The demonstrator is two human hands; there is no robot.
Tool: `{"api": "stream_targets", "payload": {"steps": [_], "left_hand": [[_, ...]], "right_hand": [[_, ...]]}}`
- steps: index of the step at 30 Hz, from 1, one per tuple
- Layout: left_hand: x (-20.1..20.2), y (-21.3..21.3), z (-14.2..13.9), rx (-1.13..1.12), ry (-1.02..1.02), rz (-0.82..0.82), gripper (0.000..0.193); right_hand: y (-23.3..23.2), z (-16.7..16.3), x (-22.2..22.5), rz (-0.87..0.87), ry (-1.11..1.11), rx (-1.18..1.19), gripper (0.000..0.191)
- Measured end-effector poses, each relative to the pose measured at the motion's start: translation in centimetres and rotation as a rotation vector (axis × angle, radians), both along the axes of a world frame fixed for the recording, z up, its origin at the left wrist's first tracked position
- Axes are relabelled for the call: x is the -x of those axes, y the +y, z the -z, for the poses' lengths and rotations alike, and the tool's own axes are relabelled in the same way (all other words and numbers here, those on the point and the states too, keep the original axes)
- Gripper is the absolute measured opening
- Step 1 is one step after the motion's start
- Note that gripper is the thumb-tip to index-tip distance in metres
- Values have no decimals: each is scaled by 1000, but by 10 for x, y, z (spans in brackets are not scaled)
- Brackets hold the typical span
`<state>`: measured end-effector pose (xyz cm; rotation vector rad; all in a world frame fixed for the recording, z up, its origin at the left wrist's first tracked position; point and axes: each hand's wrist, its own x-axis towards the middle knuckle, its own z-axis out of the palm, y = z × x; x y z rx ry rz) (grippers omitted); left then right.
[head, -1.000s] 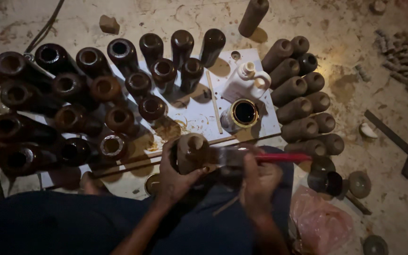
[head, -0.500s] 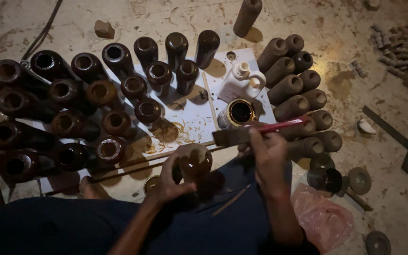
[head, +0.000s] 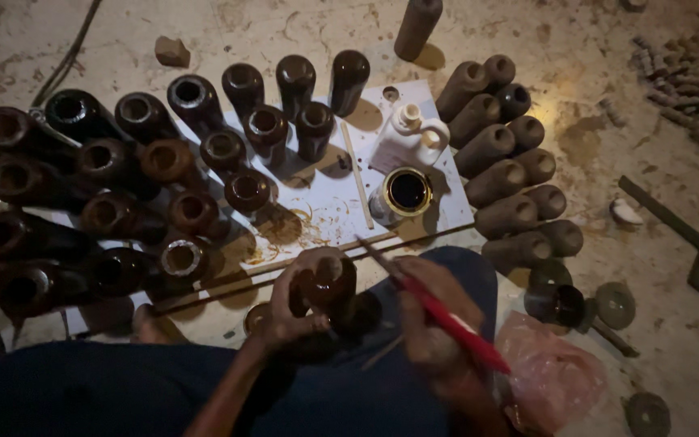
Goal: The person paints the exterior of small wooden objects using a brush and dark brown paint. They repeatedly dip the brush into a paint can, apply the paint to each object, and place the finished items on a white board among other painted pieces.
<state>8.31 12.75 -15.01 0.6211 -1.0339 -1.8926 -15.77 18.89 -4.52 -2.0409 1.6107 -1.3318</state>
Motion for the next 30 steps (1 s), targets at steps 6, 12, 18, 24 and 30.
{"api": "stream_targets", "payload": {"steps": [6,12,18,24,30], "left_hand": [[-2,4,0,76,-71,-28,111],[-2,-4,-41,320,-300,19,88],[1,-1,-55,427,-525,-119,73],[5,-4,-53,426,-700,-218,83],[10,-11,-47,133,-622,-228,92]], "right_hand": [[6,-43,-3,-255,-4,-31,23],[-6,-30,-1,-119,-155,-51,27],[5,-12,11,-105,-351,-51,25],[-82,27,59,370,-206,-136,28],[-142,34,83,456,-119,-268,37]]}}
